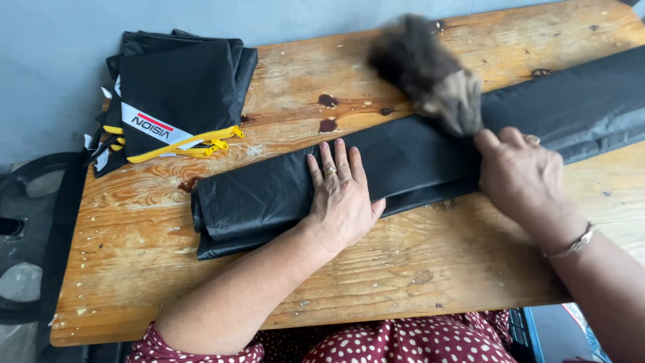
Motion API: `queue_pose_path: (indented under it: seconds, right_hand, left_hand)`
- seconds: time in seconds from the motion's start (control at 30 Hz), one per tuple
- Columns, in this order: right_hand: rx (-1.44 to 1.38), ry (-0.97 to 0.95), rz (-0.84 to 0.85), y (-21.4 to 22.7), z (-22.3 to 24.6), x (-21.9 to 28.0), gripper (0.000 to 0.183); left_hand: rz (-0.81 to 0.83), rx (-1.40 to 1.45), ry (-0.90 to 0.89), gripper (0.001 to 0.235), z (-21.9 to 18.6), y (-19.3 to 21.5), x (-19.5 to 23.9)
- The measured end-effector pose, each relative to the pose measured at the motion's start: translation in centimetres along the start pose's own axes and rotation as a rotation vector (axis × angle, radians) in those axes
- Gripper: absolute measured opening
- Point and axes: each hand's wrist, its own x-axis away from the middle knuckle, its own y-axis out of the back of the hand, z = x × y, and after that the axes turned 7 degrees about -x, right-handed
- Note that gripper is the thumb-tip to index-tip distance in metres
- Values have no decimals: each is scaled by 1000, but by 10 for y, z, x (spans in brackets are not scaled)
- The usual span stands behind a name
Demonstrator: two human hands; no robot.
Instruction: The person smooths a long black fabric item on a wooden table, then uses a feather duster to brush its surface repeatedly. The person continues to smooth and brush the fabric, focusing on different sections along its length.
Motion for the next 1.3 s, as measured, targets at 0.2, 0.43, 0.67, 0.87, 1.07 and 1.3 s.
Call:
queue_pose_path:
  seconds: [0.2, 0.43, 0.67, 0.87, 1.07, 1.3]
  right_hand:
    - [-90, 130, -22, 5, 33, -4, 20]
    - [-373, 379, 78, 6, 115, 13, 27]
    - [-6, 298, -53, -5, 26, -3, 17]
    - [156, 70, -39, -7, -36, -17, 8]
    - [-317, 212, 167, 60, 65, 32, 31]
    - [206, 344, -215, 7, 62, 27, 38]
  left_hand:
    - [-6, -49, 6, 112, -3, -5, 1]
    - [309, 156, -58, 109, 9, 27, -3]
    - [138, 92, -35, 107, 14, 13, -1]
    - [19, -16, -36, 109, 10, -1, 3]
    - [23, 47, -45, 99, 13, 10, 3]
    - [0, 27, -45, 111, 15, 0, 1]
